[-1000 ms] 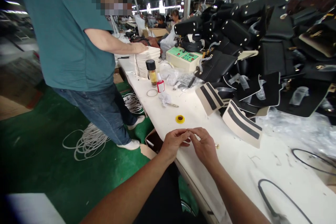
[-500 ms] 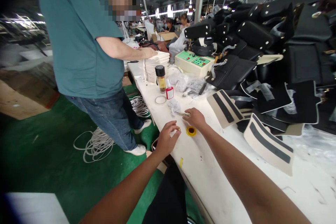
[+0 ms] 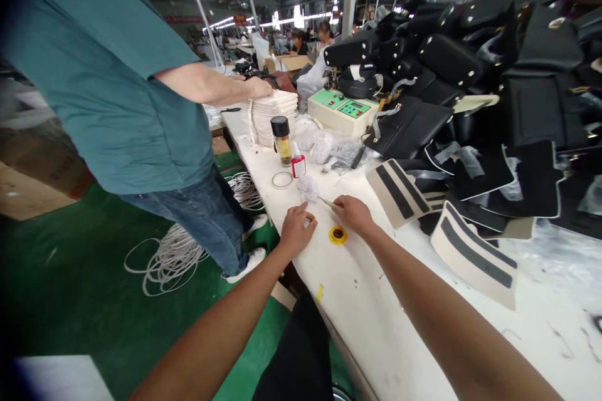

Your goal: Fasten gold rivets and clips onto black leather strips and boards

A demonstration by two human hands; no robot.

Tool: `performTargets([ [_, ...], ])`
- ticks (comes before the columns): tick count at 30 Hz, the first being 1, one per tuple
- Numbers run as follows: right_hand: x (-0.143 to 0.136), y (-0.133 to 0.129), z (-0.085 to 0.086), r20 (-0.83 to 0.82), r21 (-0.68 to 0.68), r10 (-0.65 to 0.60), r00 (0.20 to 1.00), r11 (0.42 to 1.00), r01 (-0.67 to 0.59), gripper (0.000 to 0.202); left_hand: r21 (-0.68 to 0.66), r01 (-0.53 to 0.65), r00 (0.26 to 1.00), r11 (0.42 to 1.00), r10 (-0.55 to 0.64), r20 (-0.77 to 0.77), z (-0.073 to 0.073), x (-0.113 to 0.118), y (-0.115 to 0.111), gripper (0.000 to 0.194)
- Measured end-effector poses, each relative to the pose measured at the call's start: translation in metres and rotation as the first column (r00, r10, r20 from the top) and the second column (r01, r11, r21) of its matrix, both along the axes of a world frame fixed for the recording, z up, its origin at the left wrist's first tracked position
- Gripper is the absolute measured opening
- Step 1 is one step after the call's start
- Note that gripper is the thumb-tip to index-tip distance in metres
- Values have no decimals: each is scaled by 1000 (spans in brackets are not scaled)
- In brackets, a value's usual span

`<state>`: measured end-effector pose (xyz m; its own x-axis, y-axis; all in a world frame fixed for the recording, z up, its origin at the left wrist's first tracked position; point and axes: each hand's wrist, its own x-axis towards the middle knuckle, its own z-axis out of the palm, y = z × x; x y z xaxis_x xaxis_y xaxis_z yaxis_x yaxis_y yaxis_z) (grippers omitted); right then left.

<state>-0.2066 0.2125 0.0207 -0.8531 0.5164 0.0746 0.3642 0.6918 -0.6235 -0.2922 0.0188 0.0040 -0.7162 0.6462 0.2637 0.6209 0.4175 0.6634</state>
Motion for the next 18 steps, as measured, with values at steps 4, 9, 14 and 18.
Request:
performTargets([
  [4,30,-4,16,-97,-165,-31,995,986,14,18,99,-35,998,994,30,57,4,-2,0,8],
  [9,83,-32,31,-238,-389,-169,957,919,65,32,226,-117,969,967,62,239,11,6,-10,13],
  [14,121,-61,22,-398,-669,-453,797,738,85,30,275,-153,885,949,8,465,8,52,-24,23],
  [18,125,-73,7,-373,-722,-460,806,689,59,44,281,-185,829,942,-4,559,5,83,-27,28],
])
